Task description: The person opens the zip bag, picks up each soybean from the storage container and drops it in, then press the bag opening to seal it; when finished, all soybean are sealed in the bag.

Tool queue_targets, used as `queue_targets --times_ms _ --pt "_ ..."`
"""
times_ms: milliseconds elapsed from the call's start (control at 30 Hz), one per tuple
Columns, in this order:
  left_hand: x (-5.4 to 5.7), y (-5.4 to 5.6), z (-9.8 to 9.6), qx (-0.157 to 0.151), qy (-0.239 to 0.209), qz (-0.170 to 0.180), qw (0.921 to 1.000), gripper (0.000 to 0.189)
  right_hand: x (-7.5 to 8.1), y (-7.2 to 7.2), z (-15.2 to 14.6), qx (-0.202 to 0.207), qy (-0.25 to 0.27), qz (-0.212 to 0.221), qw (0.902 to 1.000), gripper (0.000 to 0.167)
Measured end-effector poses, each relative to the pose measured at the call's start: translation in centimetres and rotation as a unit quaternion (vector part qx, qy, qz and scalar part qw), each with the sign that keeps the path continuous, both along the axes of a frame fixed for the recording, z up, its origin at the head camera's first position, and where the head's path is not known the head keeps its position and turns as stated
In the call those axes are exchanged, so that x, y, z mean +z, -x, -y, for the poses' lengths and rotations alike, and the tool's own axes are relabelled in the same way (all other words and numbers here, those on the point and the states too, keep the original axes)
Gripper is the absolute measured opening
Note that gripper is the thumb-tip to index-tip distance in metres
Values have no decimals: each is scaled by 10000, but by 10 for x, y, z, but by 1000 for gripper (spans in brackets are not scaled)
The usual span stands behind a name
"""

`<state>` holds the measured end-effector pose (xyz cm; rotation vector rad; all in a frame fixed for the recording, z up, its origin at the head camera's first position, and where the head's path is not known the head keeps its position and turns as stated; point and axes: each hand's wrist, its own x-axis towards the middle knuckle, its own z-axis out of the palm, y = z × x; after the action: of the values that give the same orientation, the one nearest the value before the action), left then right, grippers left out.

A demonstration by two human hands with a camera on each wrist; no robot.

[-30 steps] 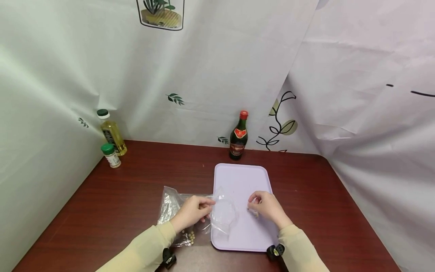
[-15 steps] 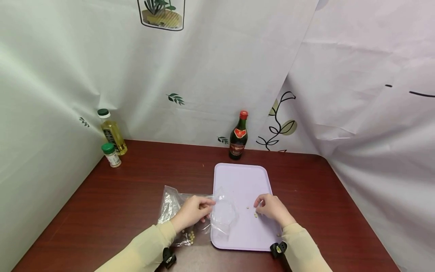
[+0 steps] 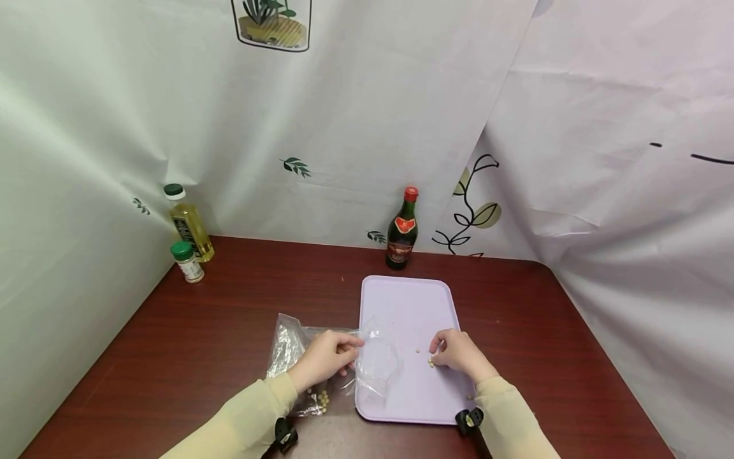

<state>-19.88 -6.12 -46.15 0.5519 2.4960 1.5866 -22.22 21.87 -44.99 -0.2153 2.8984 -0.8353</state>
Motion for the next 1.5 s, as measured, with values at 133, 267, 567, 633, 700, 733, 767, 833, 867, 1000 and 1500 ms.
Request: queue_targets --times_ms 133,267,567,633,700,733,767,833,867,1000,1500 --pt "0 0 1 7 24 14 10000 23 -1 0 1 6 13 -45 10000 20" --pt "0 0 1 7 21 -1 10000 23 -1 0 3 -2 30 -94 10000 22" --pt "0 0 2 -14 -12 -2 10000 23 -1 0 5 -186 104 36 9998 23" --pt "0 0 2 -6 -7 -10 10000 23 -1 0 6 -168 105 41 9998 23" --pt "0 0 2 -6 -15 -2 10000 24 -1 -1 6 -138 130 45 9998 24" --pt "0 0 2 -3 -19 0 10000 24 0 -2 6 -116 149 41 9998 24" --pt "0 0 2 -2 -26 1 10000 24 1 -2 6 -82 177 38 9998 24" --pt "0 -1 2 5 -31 11 10000 24 1 -3 6 -28 235 34 9997 23" --pt "0 -1 2 11 -30 14 10000 23 1 -4 6 4 257 19 9997 23" --pt "0 -1 2 32 -33 21 10000 23 2 -4 6 65 308 2 9995 21" --pt "-1 -2 -2 -45 20 -54 10000 24 8 -8 13 210 326 -391 9985 14"
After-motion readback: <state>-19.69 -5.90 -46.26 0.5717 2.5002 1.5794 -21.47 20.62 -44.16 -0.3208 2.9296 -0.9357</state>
